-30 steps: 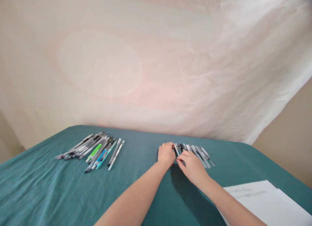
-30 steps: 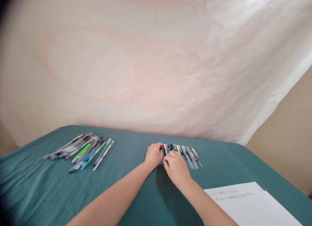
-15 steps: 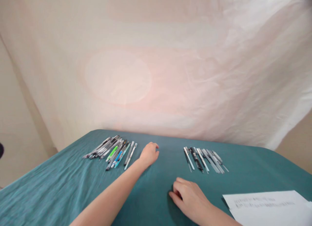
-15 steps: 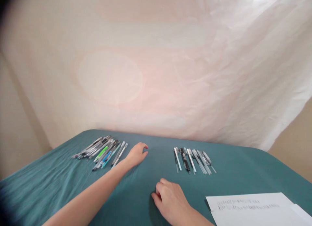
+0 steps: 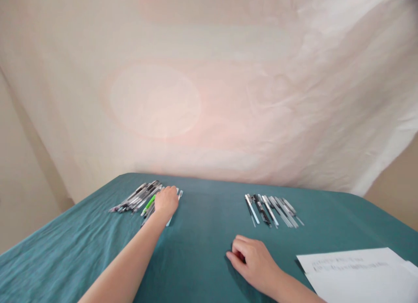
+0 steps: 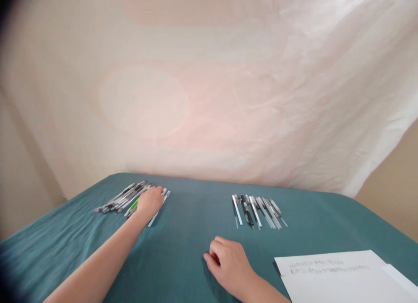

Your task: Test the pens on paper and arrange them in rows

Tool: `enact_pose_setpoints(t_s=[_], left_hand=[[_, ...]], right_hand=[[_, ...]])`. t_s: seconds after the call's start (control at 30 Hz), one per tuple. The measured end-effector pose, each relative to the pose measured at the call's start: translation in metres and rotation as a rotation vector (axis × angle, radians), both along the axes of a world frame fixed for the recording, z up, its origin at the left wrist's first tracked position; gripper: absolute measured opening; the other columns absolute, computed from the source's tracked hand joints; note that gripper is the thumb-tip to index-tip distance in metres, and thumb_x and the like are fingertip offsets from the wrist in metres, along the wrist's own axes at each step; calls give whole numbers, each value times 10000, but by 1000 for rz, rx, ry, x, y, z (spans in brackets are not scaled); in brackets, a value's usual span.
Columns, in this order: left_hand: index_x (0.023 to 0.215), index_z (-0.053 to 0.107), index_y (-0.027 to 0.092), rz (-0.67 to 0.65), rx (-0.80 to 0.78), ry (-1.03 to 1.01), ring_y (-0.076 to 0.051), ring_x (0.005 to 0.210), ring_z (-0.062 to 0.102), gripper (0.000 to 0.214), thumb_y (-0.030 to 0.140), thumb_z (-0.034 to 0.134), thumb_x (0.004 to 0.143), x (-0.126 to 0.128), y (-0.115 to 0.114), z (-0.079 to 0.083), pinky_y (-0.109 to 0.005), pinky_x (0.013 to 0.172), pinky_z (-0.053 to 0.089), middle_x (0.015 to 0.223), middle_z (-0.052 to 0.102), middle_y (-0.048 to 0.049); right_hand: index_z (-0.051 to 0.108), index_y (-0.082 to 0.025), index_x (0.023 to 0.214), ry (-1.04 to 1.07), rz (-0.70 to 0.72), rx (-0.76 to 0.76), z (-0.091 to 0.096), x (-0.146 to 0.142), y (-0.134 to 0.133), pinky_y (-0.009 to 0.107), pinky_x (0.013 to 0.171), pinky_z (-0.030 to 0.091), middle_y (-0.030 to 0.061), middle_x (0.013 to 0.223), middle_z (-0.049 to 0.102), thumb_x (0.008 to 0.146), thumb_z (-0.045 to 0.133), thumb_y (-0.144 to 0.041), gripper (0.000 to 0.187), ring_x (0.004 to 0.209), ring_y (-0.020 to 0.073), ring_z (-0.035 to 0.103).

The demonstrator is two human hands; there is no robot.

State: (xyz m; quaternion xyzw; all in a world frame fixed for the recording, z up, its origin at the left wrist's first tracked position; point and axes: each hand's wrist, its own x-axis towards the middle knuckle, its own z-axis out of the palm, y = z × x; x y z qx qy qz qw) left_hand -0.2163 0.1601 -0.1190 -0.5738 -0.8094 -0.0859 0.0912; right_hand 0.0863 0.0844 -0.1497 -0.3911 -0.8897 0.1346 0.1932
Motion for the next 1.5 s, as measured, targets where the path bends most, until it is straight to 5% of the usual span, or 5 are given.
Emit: enact_pose_setpoints(t_s=[0.6,0.8,0.97,1.2,1.5], left_hand=[[880,607,128,87,-33,-38,-282,834,605,286,286,420,733,-2,2,13,-333,661,437,870,653,-162],[849,667,159,-187,102,-388,-213,794,601,306,347,485,689,22,2,32,-255,681,406,816,675,-75],[863,673,125,-487,-14,-956,-136,625,539,347,380,524,681,75,-11,32,-214,574,380,693,639,-21],[824,675,103,-638,-383,-1434,-68,473,363,318,350,597,639,139,-39,6,-195,463,300,543,512,12],[710,629,118,-590,-529,-1548,-89,531,481,212,308,625,614,156,-40,-1,-218,536,373,605,573,-5]], right_hand=[[496,-186,636,16,2,-13,0,1,3,202,560,290,-21,651,535,815,443,-280,209,588,89,488],[501,-183,620,42,10,-36,-1,0,2,207,562,294,-16,648,531,809,446,-277,219,588,91,480],[508,-181,614,225,-48,-141,0,1,5,219,564,315,-19,618,512,810,448,-321,248,574,98,465],[518,-176,986,900,-238,-667,-6,4,24,185,353,269,-31,563,496,834,347,-485,385,385,73,376],[559,-172,918,1090,-304,-712,-7,5,30,151,318,230,-55,499,442,771,477,-517,384,370,45,324]])
